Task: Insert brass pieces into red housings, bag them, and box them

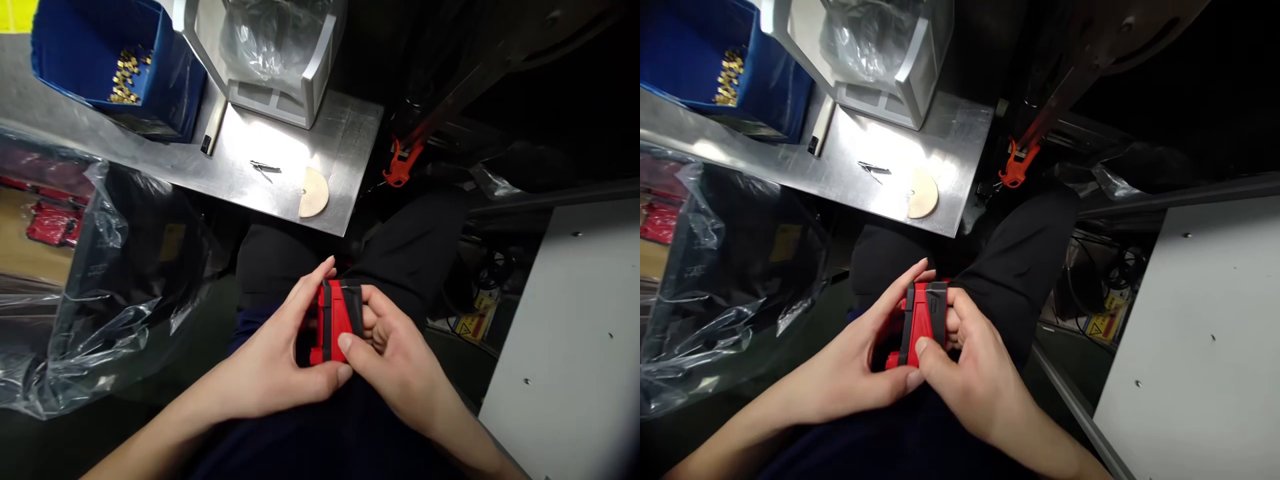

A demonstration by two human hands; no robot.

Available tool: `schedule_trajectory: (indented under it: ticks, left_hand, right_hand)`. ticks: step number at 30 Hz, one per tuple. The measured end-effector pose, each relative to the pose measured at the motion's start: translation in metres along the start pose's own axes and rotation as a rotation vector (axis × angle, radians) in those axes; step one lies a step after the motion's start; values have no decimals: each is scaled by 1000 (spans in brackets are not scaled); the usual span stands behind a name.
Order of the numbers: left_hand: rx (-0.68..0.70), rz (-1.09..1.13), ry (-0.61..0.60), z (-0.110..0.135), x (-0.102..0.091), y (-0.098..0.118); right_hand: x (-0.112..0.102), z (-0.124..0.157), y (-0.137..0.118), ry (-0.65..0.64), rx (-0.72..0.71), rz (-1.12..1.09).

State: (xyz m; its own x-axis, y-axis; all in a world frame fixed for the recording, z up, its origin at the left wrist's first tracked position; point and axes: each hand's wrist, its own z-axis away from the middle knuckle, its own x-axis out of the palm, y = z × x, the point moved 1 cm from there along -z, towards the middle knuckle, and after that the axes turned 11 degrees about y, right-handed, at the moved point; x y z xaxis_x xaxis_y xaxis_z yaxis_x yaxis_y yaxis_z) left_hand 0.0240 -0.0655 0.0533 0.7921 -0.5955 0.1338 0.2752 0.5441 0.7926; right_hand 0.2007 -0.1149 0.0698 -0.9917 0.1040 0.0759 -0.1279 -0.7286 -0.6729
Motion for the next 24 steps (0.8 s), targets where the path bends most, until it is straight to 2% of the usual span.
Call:
schedule_trajectory:
  ticks: [4,8,13,24]
  left_hand:
    - [-122,82,-116,14,3,19]
    - [-188,9,-150,21,3,14]
    - [-224,24,-151,24,5,3]
    - [-212,-27,-121,25,5,5]
  right_hand:
    - [-2,21,-17,-56,53,-44]
    - [-2,27,-11,-82,131,-38]
    - [1,26,-3,-67,203,-13]
    - [2,25,-1,-50,191,-33]
